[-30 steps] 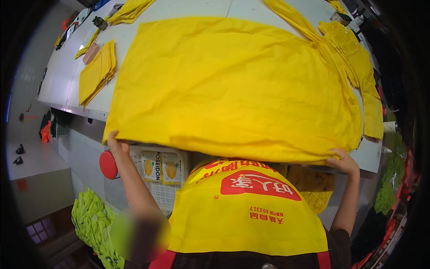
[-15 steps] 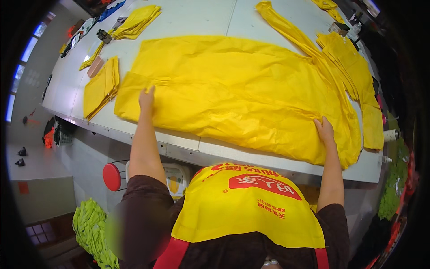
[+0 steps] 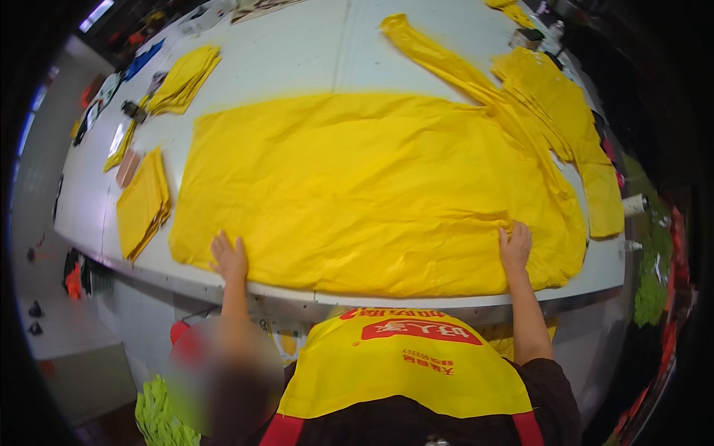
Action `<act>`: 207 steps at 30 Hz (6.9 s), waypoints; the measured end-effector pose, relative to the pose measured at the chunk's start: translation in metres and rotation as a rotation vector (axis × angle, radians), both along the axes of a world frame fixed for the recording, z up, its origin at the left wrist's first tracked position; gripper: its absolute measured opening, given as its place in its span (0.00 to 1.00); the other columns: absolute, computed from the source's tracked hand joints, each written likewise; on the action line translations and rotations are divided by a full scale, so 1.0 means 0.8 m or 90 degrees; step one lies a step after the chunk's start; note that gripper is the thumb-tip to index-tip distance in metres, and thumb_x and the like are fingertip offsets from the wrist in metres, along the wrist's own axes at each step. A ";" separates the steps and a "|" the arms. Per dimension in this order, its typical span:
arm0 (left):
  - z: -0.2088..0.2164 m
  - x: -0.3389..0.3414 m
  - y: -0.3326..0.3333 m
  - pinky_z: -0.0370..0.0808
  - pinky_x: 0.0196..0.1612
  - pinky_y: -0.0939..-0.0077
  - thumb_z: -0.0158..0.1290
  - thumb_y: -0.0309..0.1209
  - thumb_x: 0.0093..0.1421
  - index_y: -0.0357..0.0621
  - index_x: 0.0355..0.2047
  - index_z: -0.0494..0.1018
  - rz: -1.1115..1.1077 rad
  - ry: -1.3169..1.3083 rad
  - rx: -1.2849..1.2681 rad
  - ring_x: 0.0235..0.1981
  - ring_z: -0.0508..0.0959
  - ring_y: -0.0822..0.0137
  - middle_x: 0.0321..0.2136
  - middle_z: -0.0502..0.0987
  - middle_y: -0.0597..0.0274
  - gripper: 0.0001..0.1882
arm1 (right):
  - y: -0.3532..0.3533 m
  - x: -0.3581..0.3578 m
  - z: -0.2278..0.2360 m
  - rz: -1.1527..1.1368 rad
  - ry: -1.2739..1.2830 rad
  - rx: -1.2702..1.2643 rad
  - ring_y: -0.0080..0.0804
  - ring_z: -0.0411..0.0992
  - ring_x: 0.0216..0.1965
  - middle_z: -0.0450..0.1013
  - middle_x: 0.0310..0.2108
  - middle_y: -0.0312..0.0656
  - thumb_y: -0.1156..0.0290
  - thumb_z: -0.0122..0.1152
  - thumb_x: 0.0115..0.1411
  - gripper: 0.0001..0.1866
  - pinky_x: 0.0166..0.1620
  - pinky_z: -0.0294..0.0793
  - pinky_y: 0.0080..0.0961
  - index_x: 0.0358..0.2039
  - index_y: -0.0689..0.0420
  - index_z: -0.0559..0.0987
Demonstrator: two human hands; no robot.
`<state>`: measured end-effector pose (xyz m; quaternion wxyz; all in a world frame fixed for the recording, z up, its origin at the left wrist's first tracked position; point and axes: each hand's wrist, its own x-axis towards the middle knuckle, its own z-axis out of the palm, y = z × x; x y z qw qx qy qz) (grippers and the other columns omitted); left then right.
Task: The person folds a yellow raincoat on a white table, aligns the edges, and places it into a white plastic basket. The person then unfolds another yellow raincoat, uses scissors to cut a tag, and continues folding it.
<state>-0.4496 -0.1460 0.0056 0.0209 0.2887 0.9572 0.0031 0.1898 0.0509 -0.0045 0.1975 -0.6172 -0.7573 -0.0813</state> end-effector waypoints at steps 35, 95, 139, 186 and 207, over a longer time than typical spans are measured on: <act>-0.003 0.419 0.513 0.42 0.58 0.34 0.47 0.58 0.52 0.51 0.58 0.61 -0.792 -0.143 0.182 0.64 0.50 0.51 0.61 0.57 0.54 0.38 | 0.629 -0.201 0.028 0.228 -0.030 -0.308 0.44 0.72 0.41 0.75 0.39 0.48 0.64 0.52 0.56 0.14 0.42 0.71 0.39 0.40 0.57 0.76; 0.171 0.121 0.394 0.74 0.44 0.59 0.43 0.24 0.60 0.39 0.38 0.68 -0.125 -0.909 0.895 0.39 0.74 0.67 0.35 0.73 0.63 0.06 | 0.249 0.070 -0.007 0.084 -0.187 -0.084 0.48 0.70 0.26 0.70 0.26 0.49 0.81 0.47 0.51 0.30 0.30 0.70 0.39 0.57 0.59 0.61; -0.025 -0.002 0.320 0.67 0.23 0.80 0.50 0.35 0.59 0.40 0.37 0.69 -0.046 -0.686 0.466 0.27 0.71 0.76 0.28 0.73 0.66 0.11 | 0.259 -0.030 -0.002 -0.145 -0.120 -0.172 0.46 0.47 0.64 0.52 0.62 0.49 0.48 0.49 0.58 0.34 0.60 0.44 0.56 0.61 0.52 0.58; 0.105 0.119 0.343 0.64 0.53 0.60 0.55 0.29 0.52 0.44 0.43 0.71 -0.750 0.050 0.432 0.51 0.68 0.53 0.46 0.72 0.57 0.17 | 0.216 -0.154 0.085 0.330 -0.002 -0.168 0.45 0.57 0.58 0.61 0.57 0.46 0.59 0.56 0.55 0.25 0.56 0.55 0.49 0.53 0.55 0.69; 0.058 -0.030 0.484 0.47 0.61 0.45 0.52 0.31 0.47 0.52 0.56 0.61 -0.520 -0.077 -0.119 0.57 0.63 0.55 0.47 0.72 0.59 0.33 | 0.398 -0.133 0.052 0.054 0.208 -0.495 0.42 0.66 0.51 0.68 0.50 0.51 0.75 0.54 0.45 0.27 0.51 0.65 0.28 0.50 0.61 0.69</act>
